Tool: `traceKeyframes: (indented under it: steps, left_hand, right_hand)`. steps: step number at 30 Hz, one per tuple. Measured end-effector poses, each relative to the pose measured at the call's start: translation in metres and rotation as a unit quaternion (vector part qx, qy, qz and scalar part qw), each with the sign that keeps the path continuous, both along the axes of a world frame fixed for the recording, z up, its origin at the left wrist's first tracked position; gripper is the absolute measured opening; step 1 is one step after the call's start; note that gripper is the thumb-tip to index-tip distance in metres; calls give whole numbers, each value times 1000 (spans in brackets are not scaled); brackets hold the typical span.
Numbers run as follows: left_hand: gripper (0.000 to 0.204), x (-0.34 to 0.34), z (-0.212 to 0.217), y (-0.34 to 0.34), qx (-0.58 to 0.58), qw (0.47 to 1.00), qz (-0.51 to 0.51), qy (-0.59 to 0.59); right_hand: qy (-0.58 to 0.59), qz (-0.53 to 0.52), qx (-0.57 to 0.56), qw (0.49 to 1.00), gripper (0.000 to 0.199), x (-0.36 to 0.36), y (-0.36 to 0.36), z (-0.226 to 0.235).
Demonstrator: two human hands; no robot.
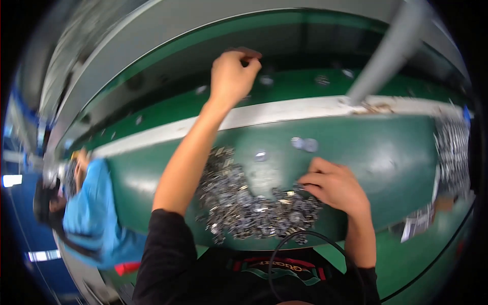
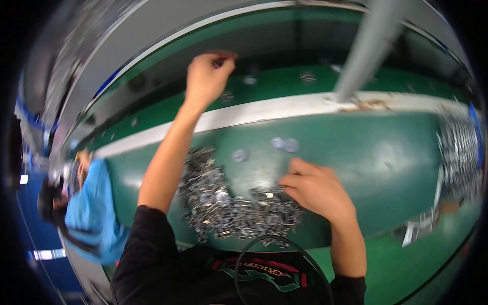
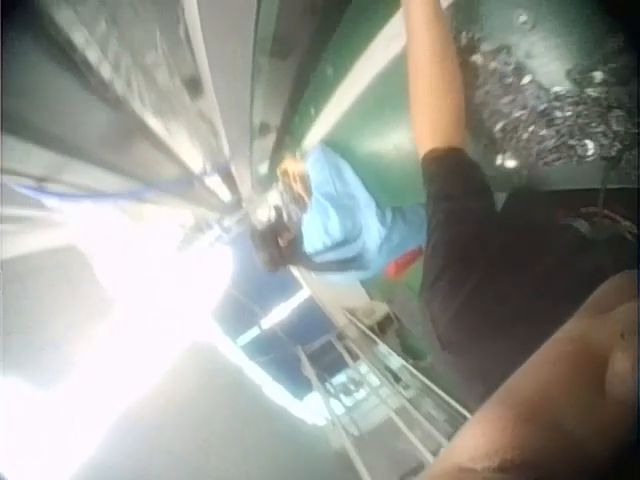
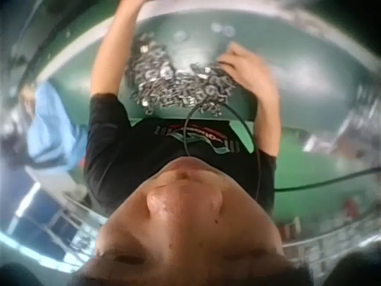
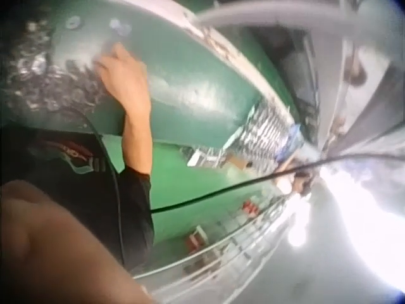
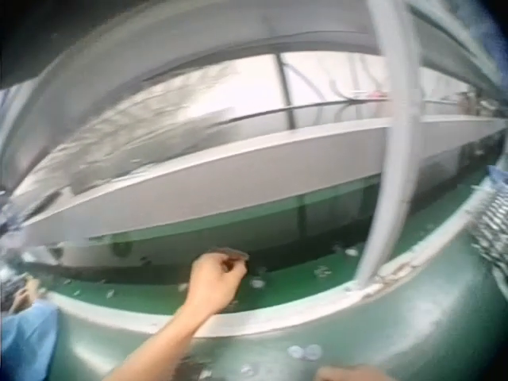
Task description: The person assembles small plastic housings with metal clips by hand at a factory workbench, creating finished assemblies.
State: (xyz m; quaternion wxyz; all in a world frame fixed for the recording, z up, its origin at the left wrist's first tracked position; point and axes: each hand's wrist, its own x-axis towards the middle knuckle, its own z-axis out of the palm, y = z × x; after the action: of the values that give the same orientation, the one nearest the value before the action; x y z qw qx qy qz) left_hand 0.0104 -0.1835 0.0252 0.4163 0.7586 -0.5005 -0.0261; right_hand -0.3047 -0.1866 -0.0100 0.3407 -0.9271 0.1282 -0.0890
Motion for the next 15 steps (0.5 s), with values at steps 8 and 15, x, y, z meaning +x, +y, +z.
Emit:
traceKeyframes:
  steps: [8,15]
  left_hand:
    - [32,-111,-25,-199,140,934,-278,-178]
    - [33,-125,-48,-231,171,915,-339,-139]
  right_hand:
    - [-29,-21,1,999,10,-16,-5,-4]
    - [-22,-31,20,999,13,-23,-9,-8]
